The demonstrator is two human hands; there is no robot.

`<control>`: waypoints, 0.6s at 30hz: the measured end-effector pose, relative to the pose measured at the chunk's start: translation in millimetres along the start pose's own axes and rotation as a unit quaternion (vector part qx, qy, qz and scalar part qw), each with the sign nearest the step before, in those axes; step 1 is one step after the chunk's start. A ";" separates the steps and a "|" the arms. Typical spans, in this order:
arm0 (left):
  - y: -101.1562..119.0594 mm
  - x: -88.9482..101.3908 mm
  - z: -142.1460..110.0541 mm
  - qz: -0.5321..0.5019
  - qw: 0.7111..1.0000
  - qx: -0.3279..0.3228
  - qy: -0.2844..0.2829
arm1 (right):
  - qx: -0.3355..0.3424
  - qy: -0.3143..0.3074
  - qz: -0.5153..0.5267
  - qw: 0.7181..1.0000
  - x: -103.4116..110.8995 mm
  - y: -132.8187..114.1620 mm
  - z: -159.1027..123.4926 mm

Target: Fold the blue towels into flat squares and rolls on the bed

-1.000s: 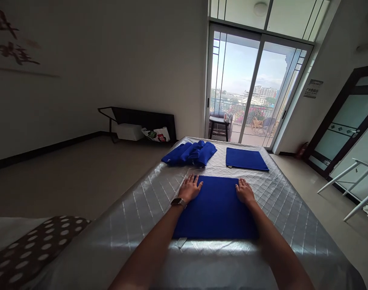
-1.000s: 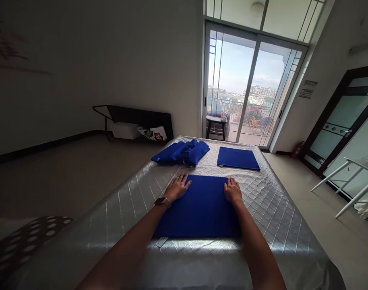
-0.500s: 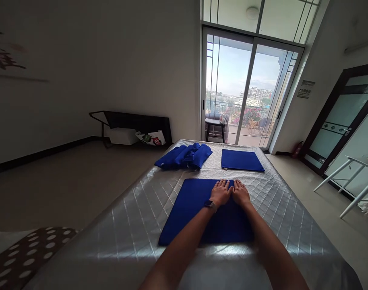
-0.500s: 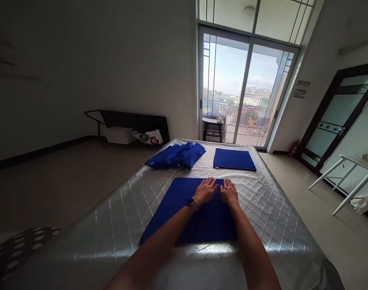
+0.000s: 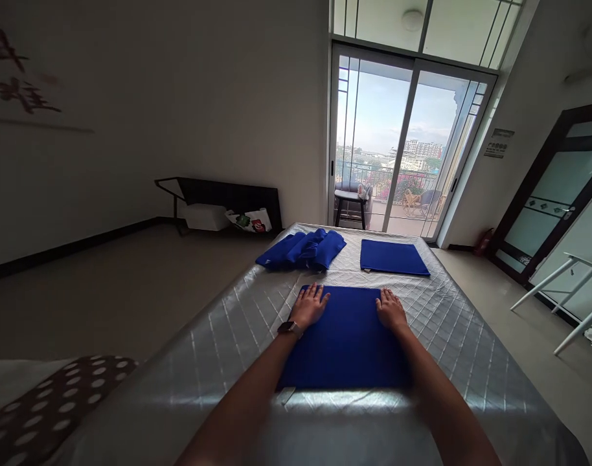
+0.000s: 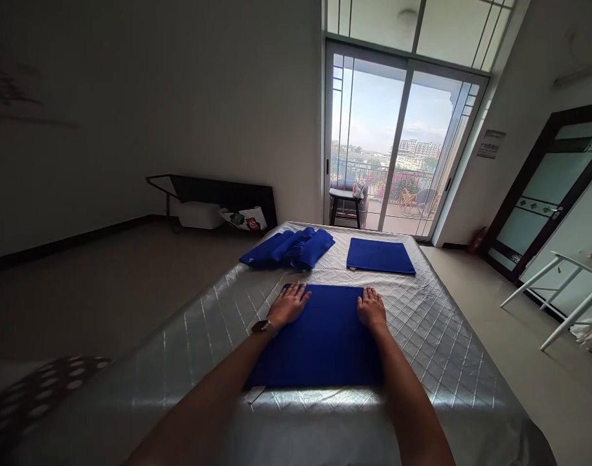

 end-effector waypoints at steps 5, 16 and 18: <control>-25.7 3.7 0.3 0.010 1.000 0.020 0.001 | 0.002 0.003 -0.006 1.000 1.5 -0.1 -0.2; -23.7 -0.6 2.8 -0.011 1.000 0.021 0.004 | 0.004 -0.004 -0.009 1.000 0.9 -0.3 0.3; -24.3 -2.0 4.0 -0.008 1.000 0.025 -0.002 | 0.004 -0.004 -0.004 1.000 1.0 -0.6 0.0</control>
Point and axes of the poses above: each hand's wrist, its own z-axis towards the middle knuckle, its own x-axis out of the back of the hand, y = z × x, the point moved 8 cm from there along z, towards the middle knuckle, and after that the axes turned 12 degrees about x, right-handed, at the moved point
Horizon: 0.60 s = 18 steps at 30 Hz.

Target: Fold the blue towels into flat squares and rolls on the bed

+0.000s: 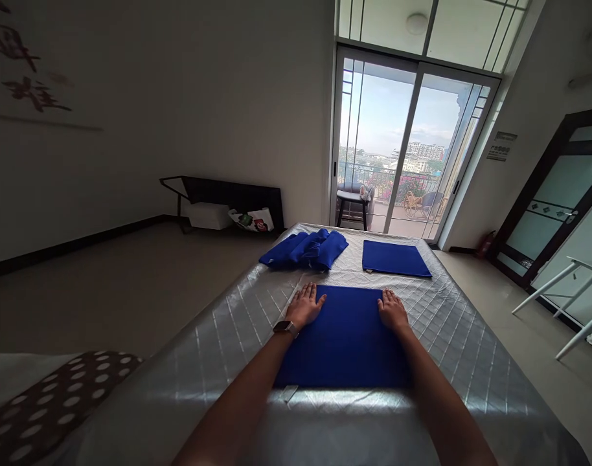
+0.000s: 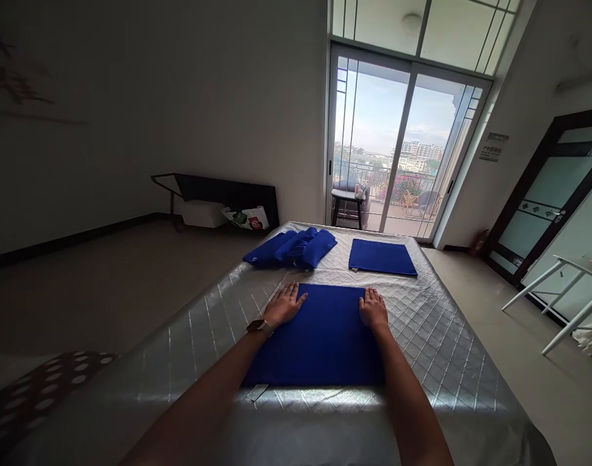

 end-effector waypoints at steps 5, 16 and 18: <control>-3.0 3.2 7.5 0.015 1.000 0.008 -0.012 | -0.004 0.000 0.012 1.000 0.5 -1.1 -0.6; 138.0 -15.5 -26.6 -0.008 0.986 -0.168 -0.007 | -0.003 0.011 0.024 1.000 -1.3 -0.7 -0.7; 163.2 -26.8 -36.0 -0.014 0.982 -0.189 -0.016 | 0.004 0.013 0.019 1.000 -1.7 -0.7 -0.8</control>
Point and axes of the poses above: each hand's wrist, its own z-axis towards the middle knuckle, its own x-axis out of the back of the hand, y = z × x, the point moved 8 cm from there along z, towards the middle knuckle, and after that the axes turned 12 degrees about x, right-handed, at the moved point
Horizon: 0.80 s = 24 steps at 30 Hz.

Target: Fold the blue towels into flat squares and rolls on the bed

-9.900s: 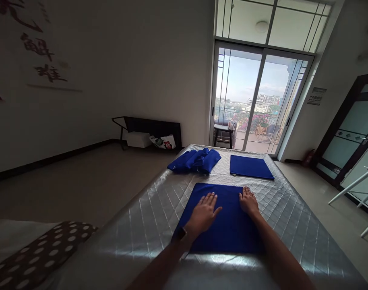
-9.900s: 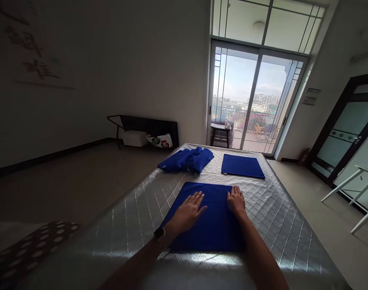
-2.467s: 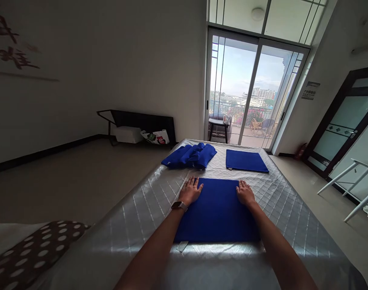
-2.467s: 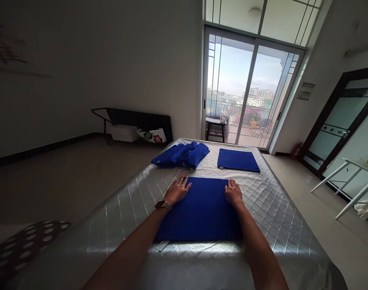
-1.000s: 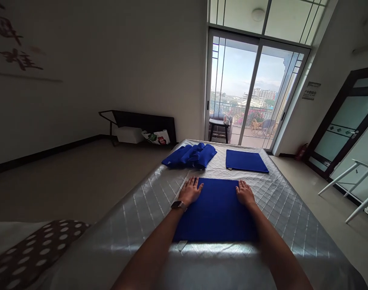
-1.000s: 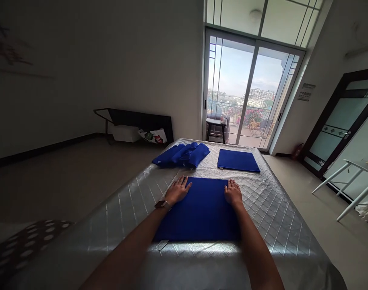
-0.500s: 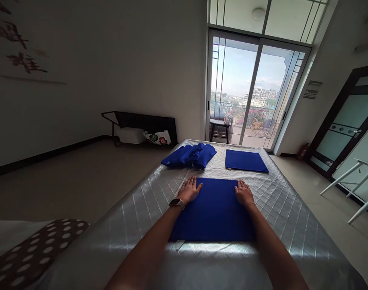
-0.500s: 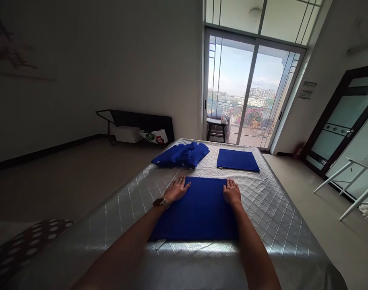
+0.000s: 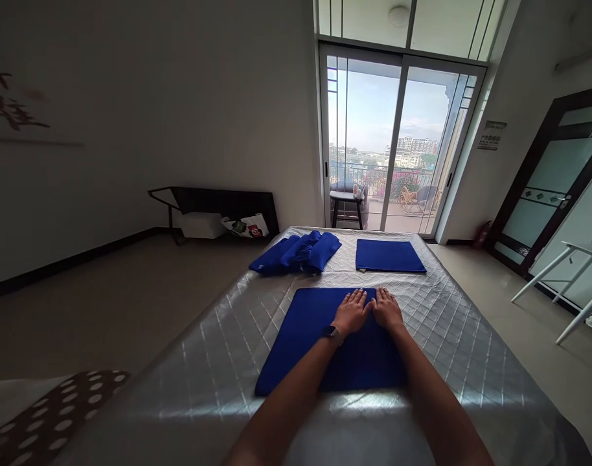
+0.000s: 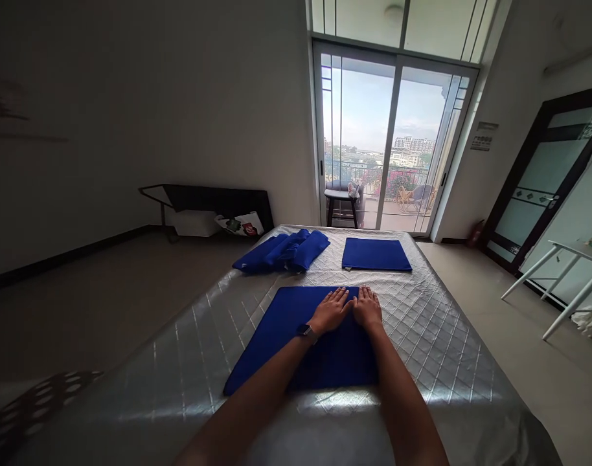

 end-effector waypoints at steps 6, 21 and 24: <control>-26.4 4.0 -7.9 -0.006 1.000 0.021 -0.010 | -0.003 -0.004 -0.004 1.000 1.4 -0.6 -1.3; -162.6 39.8 -35.9 0.012 0.981 0.193 0.003 | -0.013 -0.006 0.000 1.000 2.0 1.2 -0.9; -164.0 38.0 -33.5 0.019 0.981 0.192 -0.001 | -0.016 -0.005 -0.003 1.000 0.7 2.9 0.5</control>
Point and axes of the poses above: each hand's wrist, its own z-axis towards the middle knuckle, its own x-axis out of the back of the hand, y = z × x, the point moved 8 cm from there along z, towards the middle knuckle, and after that the axes turned 12 degrees about x, right-handed, at the moved point
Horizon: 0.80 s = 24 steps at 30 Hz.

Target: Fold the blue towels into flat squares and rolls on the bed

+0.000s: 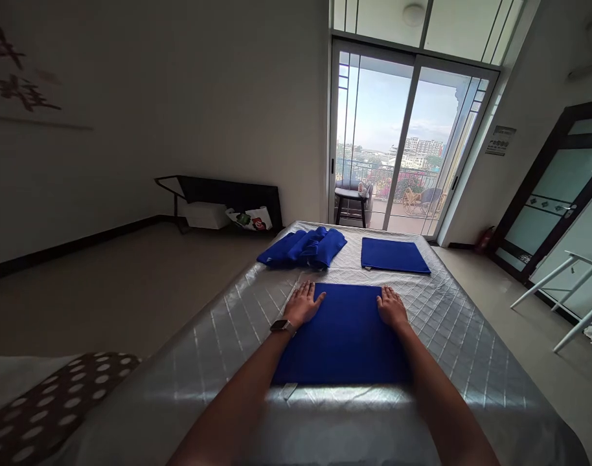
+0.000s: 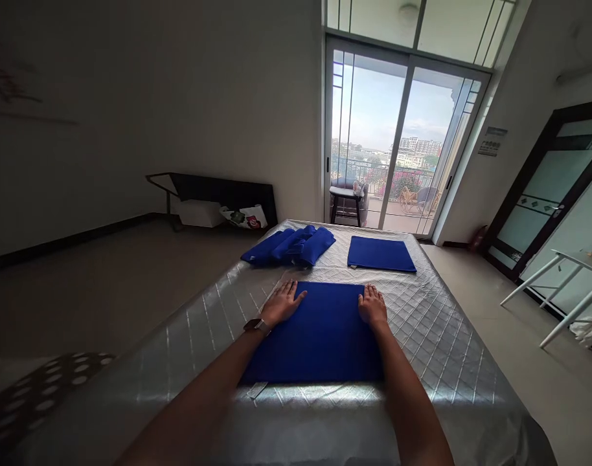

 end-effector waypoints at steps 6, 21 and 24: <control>19.3 1.6 8.0 0.060 0.998 0.014 0.019 | 0.008 0.005 0.000 1.000 -1.2 -0.4 1.8; 127.3 -29.4 -26.8 -0.029 0.987 -0.158 0.004 | 0.005 0.010 0.001 1.000 -2.1 0.5 1.2; 75.0 -17.8 -15.2 -0.005 0.996 -0.091 -0.003 | 0.003 0.009 0.004 1.000 -2.2 0.7 1.1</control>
Point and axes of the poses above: each hand's wrist, its own z-axis towards the middle knuckle, its own x-axis out of the back of the hand, y = z × x, the point moved 8 cm from there along z, towards the middle knuckle, and after that the axes turned 12 degrees about x, right-handed, at the moved point
